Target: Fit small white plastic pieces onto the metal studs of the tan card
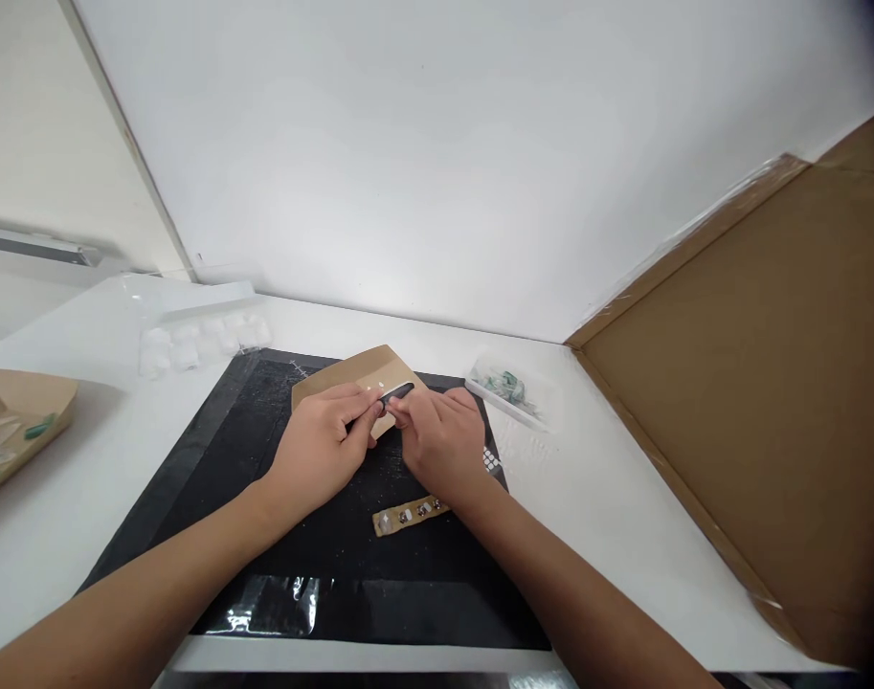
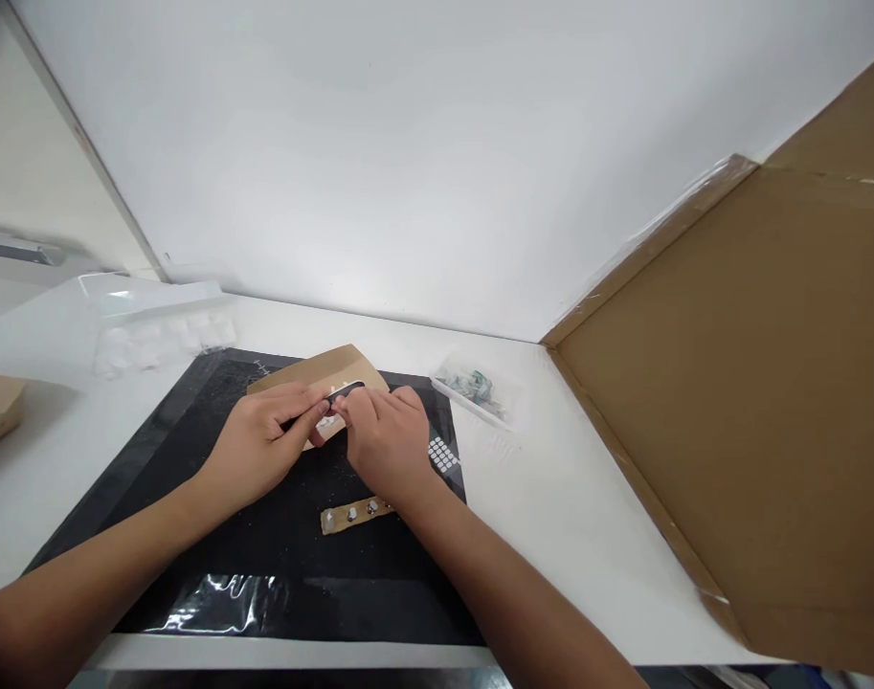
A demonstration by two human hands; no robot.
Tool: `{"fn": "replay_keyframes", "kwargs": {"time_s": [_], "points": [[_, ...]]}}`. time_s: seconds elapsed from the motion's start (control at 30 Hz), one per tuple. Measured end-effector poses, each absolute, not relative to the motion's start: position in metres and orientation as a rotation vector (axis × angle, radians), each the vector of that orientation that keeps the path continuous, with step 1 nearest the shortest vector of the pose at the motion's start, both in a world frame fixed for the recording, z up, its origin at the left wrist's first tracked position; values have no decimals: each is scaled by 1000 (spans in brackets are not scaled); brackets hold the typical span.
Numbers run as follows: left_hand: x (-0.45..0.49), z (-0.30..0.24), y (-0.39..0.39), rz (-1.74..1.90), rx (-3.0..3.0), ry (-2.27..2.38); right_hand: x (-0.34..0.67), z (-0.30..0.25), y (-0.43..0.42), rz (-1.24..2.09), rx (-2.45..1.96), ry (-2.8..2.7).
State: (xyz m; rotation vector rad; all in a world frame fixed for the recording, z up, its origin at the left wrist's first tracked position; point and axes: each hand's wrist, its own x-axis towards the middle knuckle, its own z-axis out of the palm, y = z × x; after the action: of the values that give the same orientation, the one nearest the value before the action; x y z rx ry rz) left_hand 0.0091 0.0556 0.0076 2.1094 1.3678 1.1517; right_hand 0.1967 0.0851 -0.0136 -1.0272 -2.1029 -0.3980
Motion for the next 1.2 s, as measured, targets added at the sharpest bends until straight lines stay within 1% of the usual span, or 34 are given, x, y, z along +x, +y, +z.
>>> {"fn": "replay_keyframes", "kwargs": {"time_s": [0.13,0.3,0.43,0.53,0.63,0.83,0.9,0.97,1.07,1.2], "points": [[10,8,55,1157,2132,1378,203,-12,87,-344,-1042,-2038],[12,4,54,1095,2178,1371,215,-13,88,-32,-1051,-1953],[11,-1,55,1078,2118,1375,218,-16,86,52,-1069,-1929],[8,0,57,1112,2190,1338,220,-18,87,71,-1111,-1949],[4,3,59,1043,2336,1348,223,-19,90,59,-1126,-1961],[-1,-4,59,629,2683,1555,235,-18,97,-6,-1147,-1885],[0,-8,60,450,2699,1649,239,-17,100,-27,-1150,-1851],[1,-11,60,345,2668,1700,243,-17,103,-40,-1155,-1821],[2,-11,59,317,2643,1714,248,-18,107,-38,-1166,-1800],[4,-10,57,364,2616,1689,250,-19,107,-16,-1189,-1805]]}}
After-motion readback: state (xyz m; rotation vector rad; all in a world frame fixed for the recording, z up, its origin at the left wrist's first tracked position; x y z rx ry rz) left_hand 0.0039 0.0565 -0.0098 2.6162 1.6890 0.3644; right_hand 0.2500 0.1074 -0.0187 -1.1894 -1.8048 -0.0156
